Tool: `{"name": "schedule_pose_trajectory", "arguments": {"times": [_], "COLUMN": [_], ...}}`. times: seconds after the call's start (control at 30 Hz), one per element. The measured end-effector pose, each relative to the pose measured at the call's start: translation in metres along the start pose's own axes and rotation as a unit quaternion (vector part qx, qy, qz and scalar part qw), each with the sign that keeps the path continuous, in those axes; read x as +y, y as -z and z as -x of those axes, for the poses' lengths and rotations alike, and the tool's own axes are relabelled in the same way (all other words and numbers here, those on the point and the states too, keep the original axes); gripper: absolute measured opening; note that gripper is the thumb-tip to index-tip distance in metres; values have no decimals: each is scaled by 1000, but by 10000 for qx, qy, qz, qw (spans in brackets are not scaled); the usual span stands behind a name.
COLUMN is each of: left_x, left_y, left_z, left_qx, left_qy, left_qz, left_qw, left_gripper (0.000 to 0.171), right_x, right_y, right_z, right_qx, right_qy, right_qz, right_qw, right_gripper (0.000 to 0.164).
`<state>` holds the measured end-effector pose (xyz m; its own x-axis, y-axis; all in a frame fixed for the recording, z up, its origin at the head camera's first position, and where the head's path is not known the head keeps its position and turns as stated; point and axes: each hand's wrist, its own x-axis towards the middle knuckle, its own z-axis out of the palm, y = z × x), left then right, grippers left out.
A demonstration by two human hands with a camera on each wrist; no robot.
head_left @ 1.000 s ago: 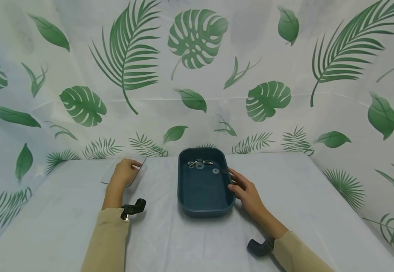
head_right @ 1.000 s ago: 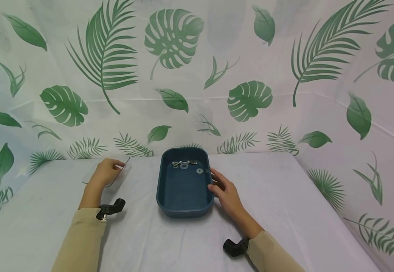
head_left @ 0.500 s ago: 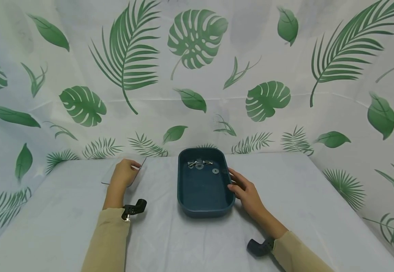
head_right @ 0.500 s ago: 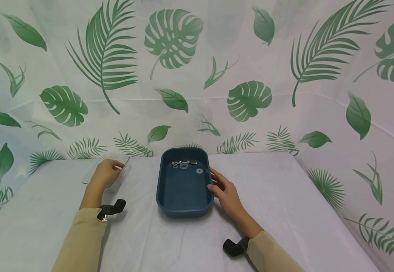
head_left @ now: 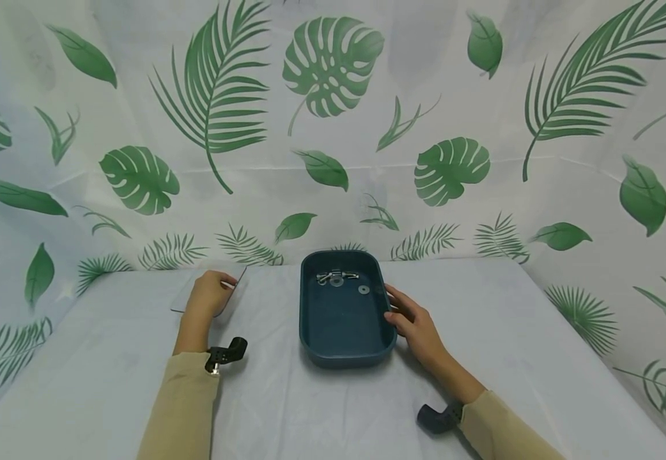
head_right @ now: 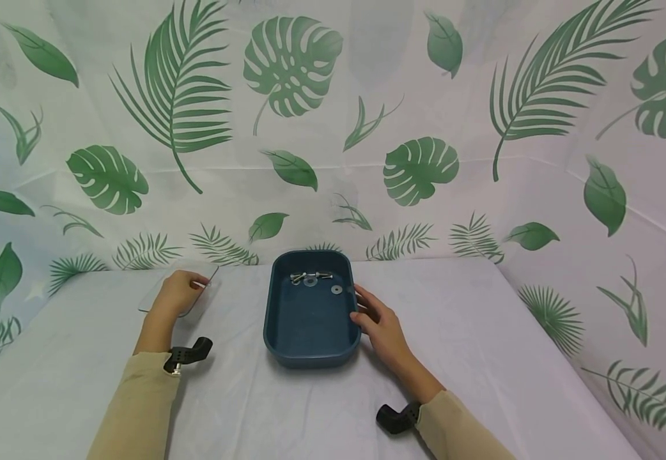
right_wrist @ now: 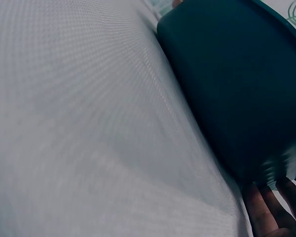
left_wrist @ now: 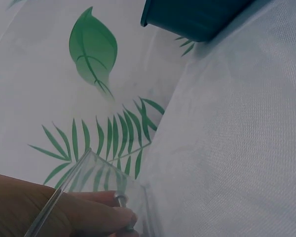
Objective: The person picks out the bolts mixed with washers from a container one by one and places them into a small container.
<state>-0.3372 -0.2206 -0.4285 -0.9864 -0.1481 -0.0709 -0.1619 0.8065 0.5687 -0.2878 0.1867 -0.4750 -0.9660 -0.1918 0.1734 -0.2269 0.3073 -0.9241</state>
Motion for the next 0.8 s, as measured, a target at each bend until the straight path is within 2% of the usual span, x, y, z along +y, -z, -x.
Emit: {"name": "schedule_pose_trajectory", "arguments": {"times": [0.43,0.8], "left_x": [-5,-3], "left_y": [-1,-1], "left_z": [-3,-3], "left_qx": [-51,-99], "left_qy": [-87,-34], "left_qz": [-79,-66], "left_qw": [9999,9999], "left_gripper": [29,29], "right_x": [0,1], "right_y": [-1,-1], "right_z": [0,1], "right_qx": [0,1], "right_qy": [3,-2], "right_qz": [-12,-3], "right_qw": [10000,10000], "right_gripper": [55,55]}}
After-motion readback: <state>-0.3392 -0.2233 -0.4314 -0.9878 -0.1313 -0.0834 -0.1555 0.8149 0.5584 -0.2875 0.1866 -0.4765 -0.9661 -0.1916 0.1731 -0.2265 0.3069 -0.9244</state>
